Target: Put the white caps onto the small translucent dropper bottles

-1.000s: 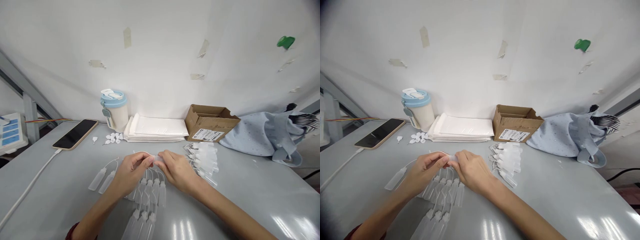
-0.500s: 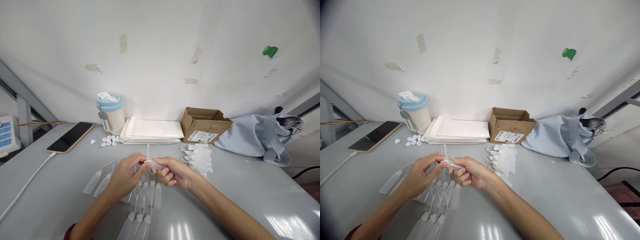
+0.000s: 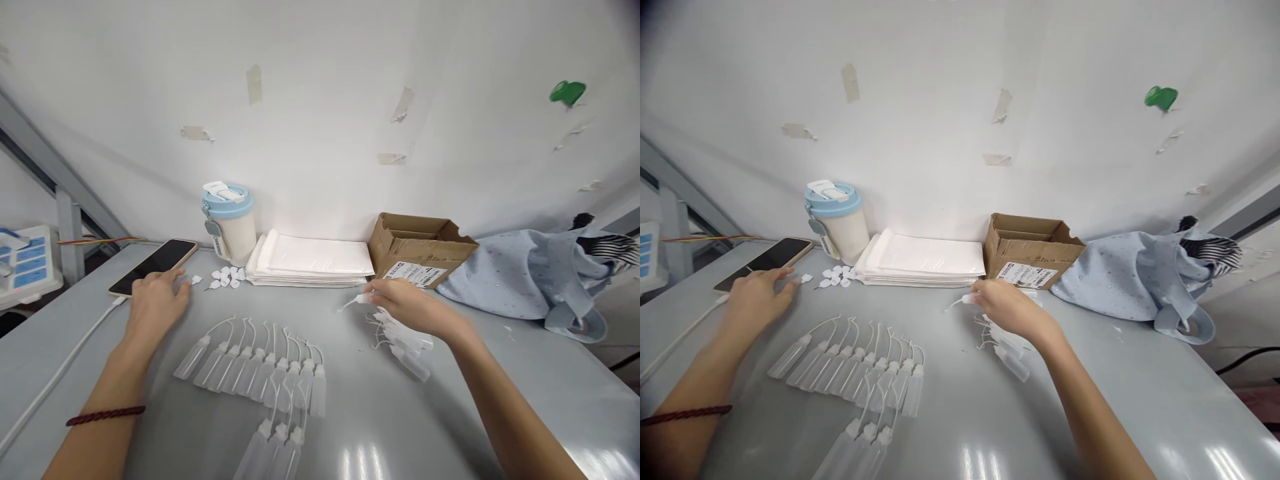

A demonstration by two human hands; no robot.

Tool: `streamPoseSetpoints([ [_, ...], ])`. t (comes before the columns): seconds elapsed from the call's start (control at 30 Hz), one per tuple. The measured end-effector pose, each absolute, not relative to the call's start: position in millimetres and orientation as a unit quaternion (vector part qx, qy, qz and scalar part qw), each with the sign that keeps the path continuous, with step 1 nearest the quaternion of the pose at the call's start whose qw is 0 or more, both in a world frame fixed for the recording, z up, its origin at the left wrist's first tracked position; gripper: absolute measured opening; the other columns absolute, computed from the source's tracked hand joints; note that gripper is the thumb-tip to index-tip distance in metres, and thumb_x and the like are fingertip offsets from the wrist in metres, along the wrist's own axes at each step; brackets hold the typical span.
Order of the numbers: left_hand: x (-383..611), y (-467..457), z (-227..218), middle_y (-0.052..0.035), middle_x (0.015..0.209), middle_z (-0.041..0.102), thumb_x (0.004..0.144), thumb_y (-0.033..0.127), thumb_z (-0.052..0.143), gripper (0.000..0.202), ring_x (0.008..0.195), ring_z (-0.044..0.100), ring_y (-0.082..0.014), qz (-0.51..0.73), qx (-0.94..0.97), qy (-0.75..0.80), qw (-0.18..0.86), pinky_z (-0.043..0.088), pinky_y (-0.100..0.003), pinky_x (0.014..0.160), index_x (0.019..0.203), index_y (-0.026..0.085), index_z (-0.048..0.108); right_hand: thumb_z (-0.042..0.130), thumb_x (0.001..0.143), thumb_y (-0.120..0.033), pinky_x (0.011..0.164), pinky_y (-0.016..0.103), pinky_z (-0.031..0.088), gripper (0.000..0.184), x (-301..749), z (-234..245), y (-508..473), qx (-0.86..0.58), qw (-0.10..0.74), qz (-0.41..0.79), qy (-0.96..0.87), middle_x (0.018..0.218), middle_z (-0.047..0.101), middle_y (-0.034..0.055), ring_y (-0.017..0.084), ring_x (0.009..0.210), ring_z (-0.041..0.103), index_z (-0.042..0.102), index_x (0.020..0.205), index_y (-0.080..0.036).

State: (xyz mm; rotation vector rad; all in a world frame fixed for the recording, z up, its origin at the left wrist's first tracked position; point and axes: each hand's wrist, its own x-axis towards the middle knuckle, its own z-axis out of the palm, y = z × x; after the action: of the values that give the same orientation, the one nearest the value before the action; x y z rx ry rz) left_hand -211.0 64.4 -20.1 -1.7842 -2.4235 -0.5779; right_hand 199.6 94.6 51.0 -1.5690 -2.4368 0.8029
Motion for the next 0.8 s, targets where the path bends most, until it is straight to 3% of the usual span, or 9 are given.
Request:
streamPoseSetpoints([
  [0.17,-221,73,-37,-0.0088,0.11,0.062,0.09,0.034,0.052,0.029,0.102,0.058,-0.0235,-0.13,-0.615,-0.777,0.041,0.044,-0.045,0.09,0.11,0.013,0.058,0.044,0.087,-0.02,0.073,0.03,0.04,0.023,216,64,98,-0.548,-0.001,0.223,-0.806,0.098,0.064,0.0086,0.024,0.09,0.058,0.063,0.099,-0.02],
  [0.3,-223,76,-41,-0.0147,0.104,0.065,0.091,0.036,0.042,0.037,0.102,0.057,-0.0287,-0.112,-0.623,-0.773,0.053,0.042,-0.041,0.089,0.107,0.01,0.063,0.04,0.088,-0.017,0.073,0.029,0.041,0.025,227,71,100,-0.577,-0.027,0.19,-0.794,0.102,0.064,0.0087,0.023,0.093,0.058,0.061,0.102,-0.02],
  [0.47,-223,78,-40,-0.014,0.096,0.068,0.087,0.038,0.042,0.036,0.09,0.061,-0.0288,-0.1,-0.621,-0.776,0.057,0.044,-0.034,0.077,0.096,0.012,0.065,0.042,0.086,-0.011,0.07,0.028,0.042,0.03,231,69,102,-0.614,-0.06,0.142,-0.774,0.103,0.063,0.0095,0.023,0.093,0.059,0.058,0.109,-0.02],
  [0.67,-222,77,-39,-0.013,0.093,0.07,0.084,0.038,0.043,0.034,0.085,0.062,-0.0284,-0.096,-0.621,-0.776,0.054,0.042,-0.03,0.071,0.09,0.013,0.066,0.045,0.081,-0.004,0.059,0.03,0.038,0.022,218,71,97,-0.651,-0.129,0.066,-0.745,0.091,0.064,0.0156,0.027,0.081,0.061,0.062,0.091,-0.012],
  [0.8,-219,76,-38,-0.0108,0.089,0.07,0.083,0.038,0.043,0.033,0.084,0.061,-0.0274,-0.103,-0.625,-0.771,0.058,0.041,-0.029,0.071,0.089,0.015,0.065,0.046,0.086,-0.008,0.062,0.033,0.038,0.016,206,80,82,-0.645,-0.14,0.003,-0.752,0.084,0.064,0.016,0.03,0.084,0.06,0.061,0.091,-0.009],
])
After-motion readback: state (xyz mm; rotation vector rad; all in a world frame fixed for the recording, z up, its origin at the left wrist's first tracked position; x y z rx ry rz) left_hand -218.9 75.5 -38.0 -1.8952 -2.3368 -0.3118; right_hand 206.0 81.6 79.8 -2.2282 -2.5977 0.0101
